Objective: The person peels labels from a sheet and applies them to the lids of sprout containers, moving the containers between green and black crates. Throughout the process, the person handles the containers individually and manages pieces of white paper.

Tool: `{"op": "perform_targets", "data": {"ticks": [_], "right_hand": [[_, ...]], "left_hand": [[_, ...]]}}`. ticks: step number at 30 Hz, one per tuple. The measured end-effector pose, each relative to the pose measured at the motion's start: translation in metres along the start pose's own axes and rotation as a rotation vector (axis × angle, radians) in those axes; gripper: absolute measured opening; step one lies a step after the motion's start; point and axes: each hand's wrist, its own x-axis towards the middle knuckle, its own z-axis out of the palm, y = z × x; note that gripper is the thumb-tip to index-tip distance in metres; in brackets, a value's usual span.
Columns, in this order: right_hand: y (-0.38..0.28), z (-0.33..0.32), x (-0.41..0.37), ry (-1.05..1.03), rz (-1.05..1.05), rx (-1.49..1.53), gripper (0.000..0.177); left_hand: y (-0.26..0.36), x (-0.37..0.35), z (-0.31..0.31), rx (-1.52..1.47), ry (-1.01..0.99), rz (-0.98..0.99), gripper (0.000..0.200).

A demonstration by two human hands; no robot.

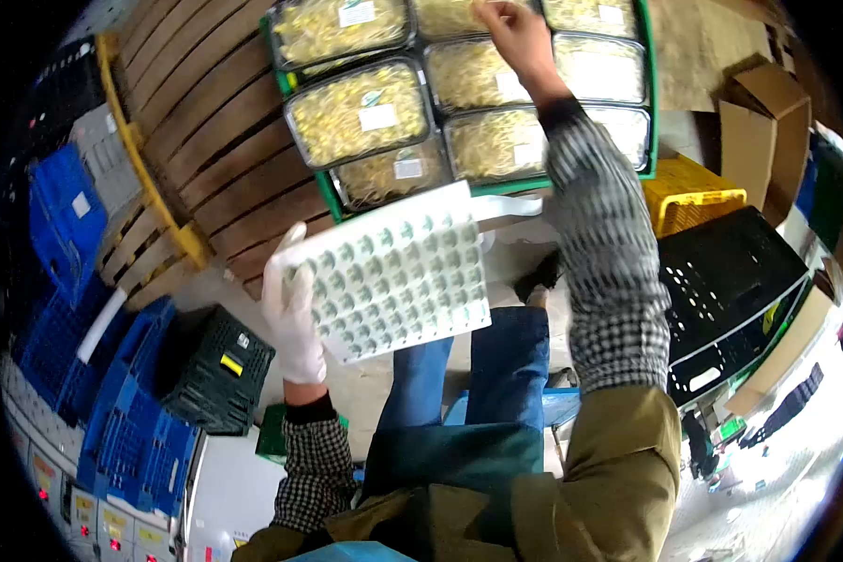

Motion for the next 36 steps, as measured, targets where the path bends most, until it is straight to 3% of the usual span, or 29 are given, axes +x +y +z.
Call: {"op": "perform_targets", "data": {"ticks": [2, 3, 4, 7, 10, 12, 14, 19, 25, 29, 30, 33, 36], "right_hand": [[-0.054, -0.012, -0.071, -0.575, 0.01, 0.38, 0.07], [-0.059, -0.015, -0.098, -0.78, 0.006, 0.484, 0.074], [-0.086, -0.022, -0.124, -0.85, 0.108, 0.542, 0.077], [-0.097, -0.027, -0.163, -0.699, 0.233, 0.469, 0.036], [-0.091, -0.034, -0.178, -0.569, 0.272, 0.532, 0.011], [-0.089, -0.04, -0.184, -0.574, 0.265, 0.532, 0.017], [-0.088, -0.045, -0.189, -0.574, 0.254, 0.544, 0.02], [-0.068, -0.056, -0.202, -0.622, 0.197, 0.72, 0.021], [-0.054, -0.066, -0.211, -0.58, 0.171, 0.559, 0.02], [-0.078, -0.087, -0.196, -0.624, -0.012, 0.393, 0.032], [-0.076, -0.084, -0.194, -0.477, -0.164, 0.261, 0.041], [-0.101, -0.091, -0.179, -0.562, -0.412, -0.032, 0.043], [-0.11, -0.083, -0.174, -0.557, -0.554, -0.189, 0.031]], "left_hand": [[0.01, 0.004, 0.014, -0.063, 0.075, 0.019, 0.038], [0.008, 0.007, 0.013, -0.104, 0.077, 0.024, 0.039], [0.01, 0.008, 0.017, -0.059, 0.125, 0.046, 0.037], [0.003, 0.004, 0.016, 0.012, 0.093, 0.099, 0.031], [-0.014, -0.004, 0.01, 0.144, 0.078, 0.147, 0.025], [-0.021, -0.012, 0.008, 0.188, 0.109, 0.19, 0.024], [-0.02, -0.016, 0.017, 0.045, 0.095, 0.142, 0.019], [-0.01, -0.025, 0.033, 0.02, 0.146, -0.077, 0.021], [-0.017, -0.034, 0.034, 0.076, 0.13, 0.106, 0.015], [-0.003, -0.041, 0.043, 0.178, 0.131, 0.155, 0.013], [-0.001, -0.042, 0.045, 0.205, 0.145, 0.172, 0.012], [0.0, -0.044, 0.048, 0.243, 0.091, 0.271, 0.013], [0.0, -0.042, 0.048, 0.211, 0.09, 0.237, 0.013]]}}
